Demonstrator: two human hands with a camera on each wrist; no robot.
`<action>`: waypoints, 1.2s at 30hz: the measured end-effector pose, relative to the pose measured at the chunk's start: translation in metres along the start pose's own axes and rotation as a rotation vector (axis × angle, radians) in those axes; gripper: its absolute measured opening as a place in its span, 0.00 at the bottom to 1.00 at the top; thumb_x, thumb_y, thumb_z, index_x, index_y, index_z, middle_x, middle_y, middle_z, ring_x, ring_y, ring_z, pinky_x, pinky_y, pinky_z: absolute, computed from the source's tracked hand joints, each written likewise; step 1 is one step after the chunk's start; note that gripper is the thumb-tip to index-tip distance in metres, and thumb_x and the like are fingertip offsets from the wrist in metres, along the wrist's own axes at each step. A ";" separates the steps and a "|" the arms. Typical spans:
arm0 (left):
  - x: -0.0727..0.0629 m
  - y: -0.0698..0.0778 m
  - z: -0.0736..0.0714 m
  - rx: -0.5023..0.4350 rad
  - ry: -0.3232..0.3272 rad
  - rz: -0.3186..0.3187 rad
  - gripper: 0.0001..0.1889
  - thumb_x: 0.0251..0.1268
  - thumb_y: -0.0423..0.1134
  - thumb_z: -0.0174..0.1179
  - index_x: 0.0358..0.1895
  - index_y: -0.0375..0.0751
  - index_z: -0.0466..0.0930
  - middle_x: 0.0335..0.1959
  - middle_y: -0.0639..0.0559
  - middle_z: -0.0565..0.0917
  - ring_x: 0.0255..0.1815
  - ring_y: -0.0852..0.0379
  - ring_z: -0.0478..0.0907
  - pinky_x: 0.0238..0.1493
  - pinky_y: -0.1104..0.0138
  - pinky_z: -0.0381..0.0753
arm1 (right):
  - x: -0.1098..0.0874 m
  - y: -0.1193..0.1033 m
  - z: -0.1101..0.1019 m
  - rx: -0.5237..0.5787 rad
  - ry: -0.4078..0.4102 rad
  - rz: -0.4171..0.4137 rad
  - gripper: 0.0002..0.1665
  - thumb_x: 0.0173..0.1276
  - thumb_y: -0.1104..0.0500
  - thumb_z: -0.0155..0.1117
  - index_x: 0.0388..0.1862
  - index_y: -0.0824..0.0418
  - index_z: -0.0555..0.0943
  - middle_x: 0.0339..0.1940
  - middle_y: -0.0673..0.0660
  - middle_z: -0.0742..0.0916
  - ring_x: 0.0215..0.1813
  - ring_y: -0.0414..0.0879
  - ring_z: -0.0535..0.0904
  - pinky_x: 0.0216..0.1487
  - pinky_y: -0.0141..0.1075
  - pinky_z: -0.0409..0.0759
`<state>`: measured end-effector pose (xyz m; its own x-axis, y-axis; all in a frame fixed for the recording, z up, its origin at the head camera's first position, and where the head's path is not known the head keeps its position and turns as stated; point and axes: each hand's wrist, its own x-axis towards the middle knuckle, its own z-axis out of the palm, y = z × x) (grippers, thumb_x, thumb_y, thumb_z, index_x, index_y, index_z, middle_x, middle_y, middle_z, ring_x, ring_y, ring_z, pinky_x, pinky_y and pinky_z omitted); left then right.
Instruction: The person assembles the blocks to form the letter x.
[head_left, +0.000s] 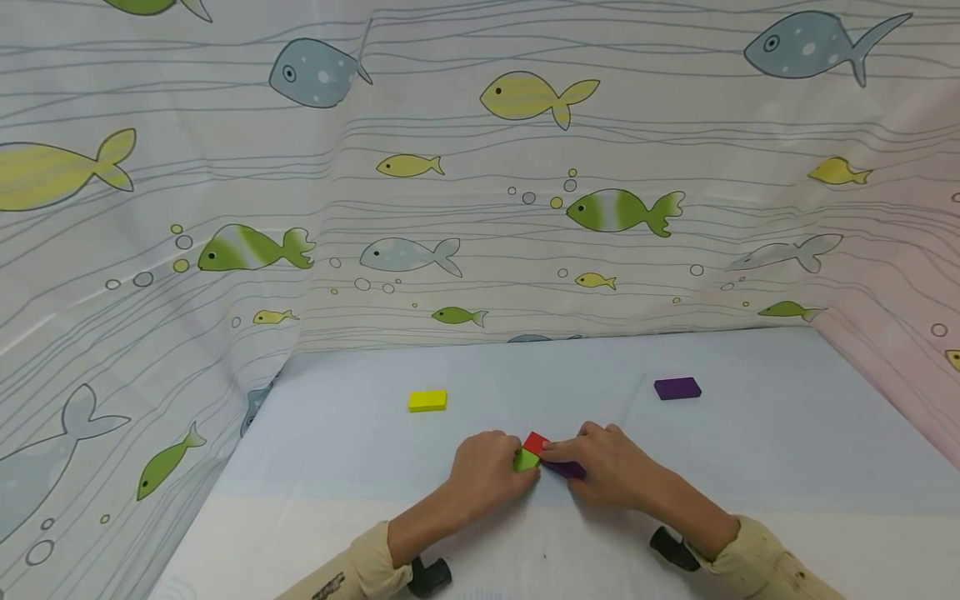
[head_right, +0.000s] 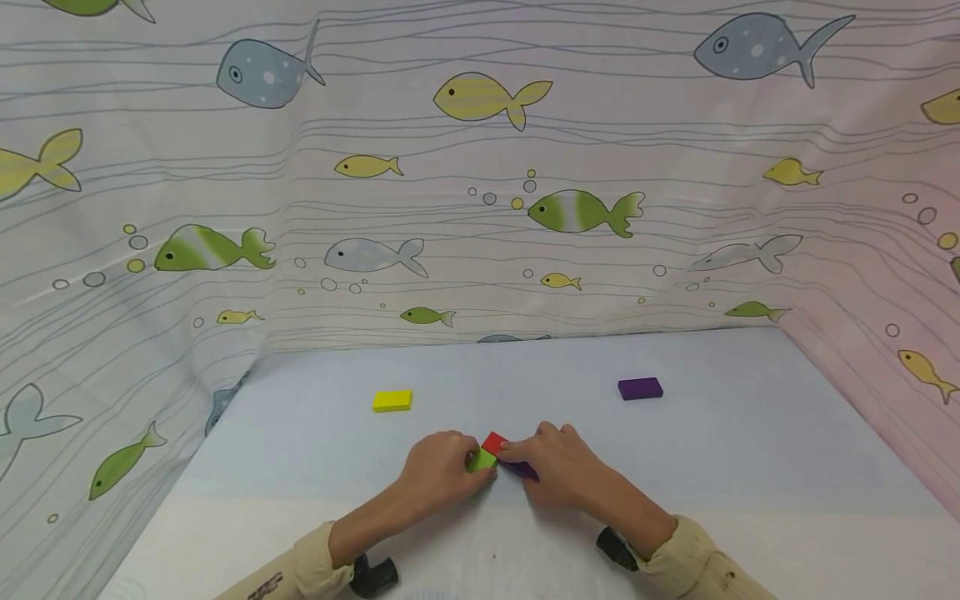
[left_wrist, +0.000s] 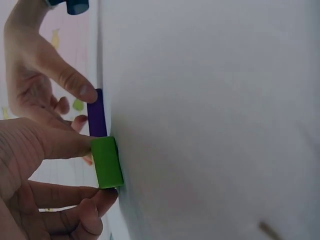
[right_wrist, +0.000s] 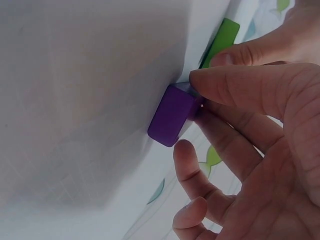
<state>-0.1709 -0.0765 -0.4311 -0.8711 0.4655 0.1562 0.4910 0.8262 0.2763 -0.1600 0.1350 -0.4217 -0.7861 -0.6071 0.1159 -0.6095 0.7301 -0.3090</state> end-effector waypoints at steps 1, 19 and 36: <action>0.000 0.000 0.000 -0.003 -0.002 -0.004 0.15 0.57 0.48 0.70 0.20 0.45 0.77 0.12 0.61 0.66 0.15 0.66 0.61 0.17 0.73 0.59 | 0.000 0.000 0.000 0.001 -0.004 0.004 0.27 0.56 0.62 0.69 0.57 0.48 0.85 0.53 0.46 0.87 0.40 0.45 0.73 0.37 0.40 0.66; 0.000 0.002 0.000 0.000 -0.002 -0.012 0.15 0.57 0.50 0.70 0.25 0.42 0.81 0.13 0.60 0.66 0.16 0.65 0.61 0.17 0.73 0.59 | 0.000 -0.001 -0.002 -0.006 -0.004 -0.006 0.26 0.56 0.63 0.69 0.56 0.48 0.86 0.50 0.47 0.88 0.38 0.44 0.71 0.36 0.38 0.65; -0.011 -0.008 -0.007 0.069 0.099 0.133 0.13 0.63 0.48 0.66 0.44 0.44 0.87 0.42 0.53 0.87 0.41 0.55 0.78 0.36 0.68 0.78 | -0.001 -0.002 -0.001 -0.015 -0.018 -0.001 0.27 0.58 0.62 0.69 0.58 0.48 0.85 0.51 0.46 0.87 0.39 0.43 0.71 0.35 0.39 0.65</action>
<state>-0.1653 -0.0904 -0.4288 -0.7928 0.5410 0.2807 0.5974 0.7811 0.1817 -0.1583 0.1348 -0.4203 -0.7834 -0.6136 0.0988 -0.6120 0.7340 -0.2945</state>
